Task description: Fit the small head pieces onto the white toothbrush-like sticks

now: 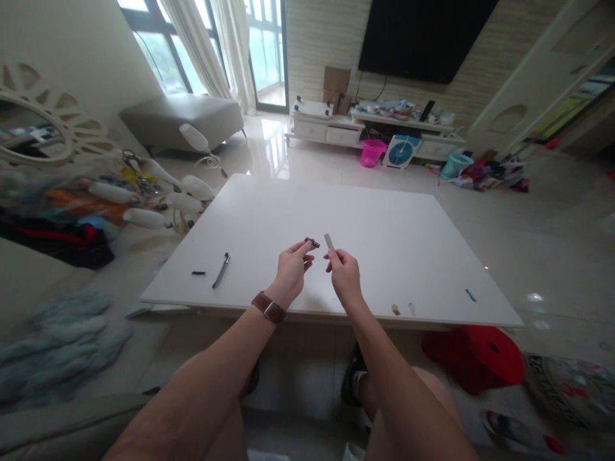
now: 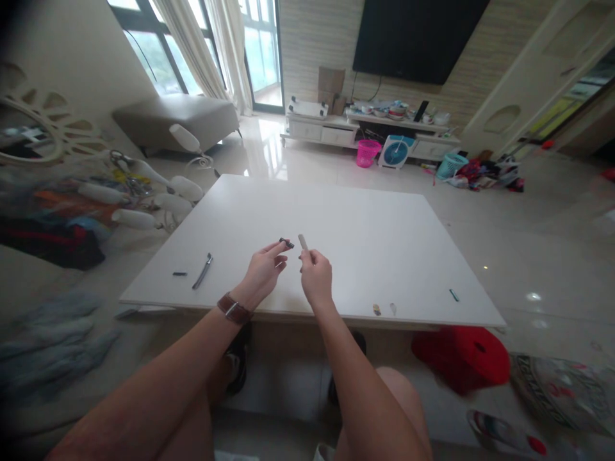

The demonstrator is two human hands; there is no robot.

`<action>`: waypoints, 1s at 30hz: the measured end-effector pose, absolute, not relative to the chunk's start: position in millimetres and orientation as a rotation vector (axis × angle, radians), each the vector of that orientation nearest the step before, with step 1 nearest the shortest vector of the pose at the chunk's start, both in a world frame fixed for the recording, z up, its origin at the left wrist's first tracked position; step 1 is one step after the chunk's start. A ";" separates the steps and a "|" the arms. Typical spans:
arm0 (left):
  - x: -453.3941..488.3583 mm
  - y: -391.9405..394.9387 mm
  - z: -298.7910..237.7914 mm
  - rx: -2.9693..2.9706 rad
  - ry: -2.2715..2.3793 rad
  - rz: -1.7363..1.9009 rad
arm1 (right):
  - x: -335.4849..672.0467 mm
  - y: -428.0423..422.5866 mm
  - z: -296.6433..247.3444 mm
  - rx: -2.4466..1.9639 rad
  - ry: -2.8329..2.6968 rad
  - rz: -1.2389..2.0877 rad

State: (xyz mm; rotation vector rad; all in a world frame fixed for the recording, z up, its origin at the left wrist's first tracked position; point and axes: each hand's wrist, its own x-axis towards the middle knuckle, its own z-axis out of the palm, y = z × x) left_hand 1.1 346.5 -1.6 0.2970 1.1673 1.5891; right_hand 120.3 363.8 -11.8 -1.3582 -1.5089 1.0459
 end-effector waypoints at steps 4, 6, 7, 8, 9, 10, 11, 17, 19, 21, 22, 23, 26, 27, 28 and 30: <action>9.3 340.3 1.5 0.416 1.176 1.493 | 114.6 363.4 -9.8 -1.282 -1.381 1.088; 13.4 338.1 -0.6 0.455 1.190 1.471 | 110.6 364.1 -13.7 -1.230 -1.294 1.164; 15.1 337.4 -2.3 0.474 1.197 1.470 | 108.5 364.6 -16.5 -1.200 -1.239 1.218; 16.3 337.1 -4.4 0.494 1.208 1.475 | 106.2 365.2 -19.5 -1.171 -1.180 1.276; 17.0 337.4 -6.4 0.511 1.223 1.484 | 103.8 365.9 -22.2 -1.148 -1.117 1.331; 17.2 338.3 -8.1 0.521 1.236 1.490 | 101.2 366.8 -24.4 -1.135 -1.047 1.380; 17.1 340.1 -9.3 0.511 1.237 1.491 | 98.5 367.9 -25.6 -1.130 -0.975 1.425; 22.8 364.8 -6.9 0.257 1.124 1.525 | 80.0 380.6 -17.6 -1.076 -0.659 1.621; 30.2 373.6 -5.0 0.203 1.120 1.603 | 73.8 385.7 -15.3 -1.059 -0.595 1.594; 37.9 380.2 -3.1 0.162 1.102 1.676 | 69.0 390.1 -14.8 -1.047 -0.547 1.529; 40.9 382.4 -1.9 0.148 1.093 1.698 | 67.3 391.8 -15.0 -1.044 -0.526 1.504; 42.9 383.9 -0.7 0.140 1.086 1.709 | 66.0 393.0 -15.3 -1.039 -0.512 1.495; 43.2 383.1 2.9 0.140 1.070 1.710 | 64.4 392.5 -17.1 -1.009 -0.517 1.508; 41.9 381.4 3.6 0.143 1.066 1.712 | 64.3 390.7 -18.0 -0.996 -0.539 1.505; 40.4 379.3 4.2 0.142 1.065 1.711 | 64.4 388.2 -19.0 -0.986 -0.565 1.496; 37.4 374.7 4.5 0.111 1.065 1.694 | 64.8 382.3 -21.0 -0.981 -0.609 1.488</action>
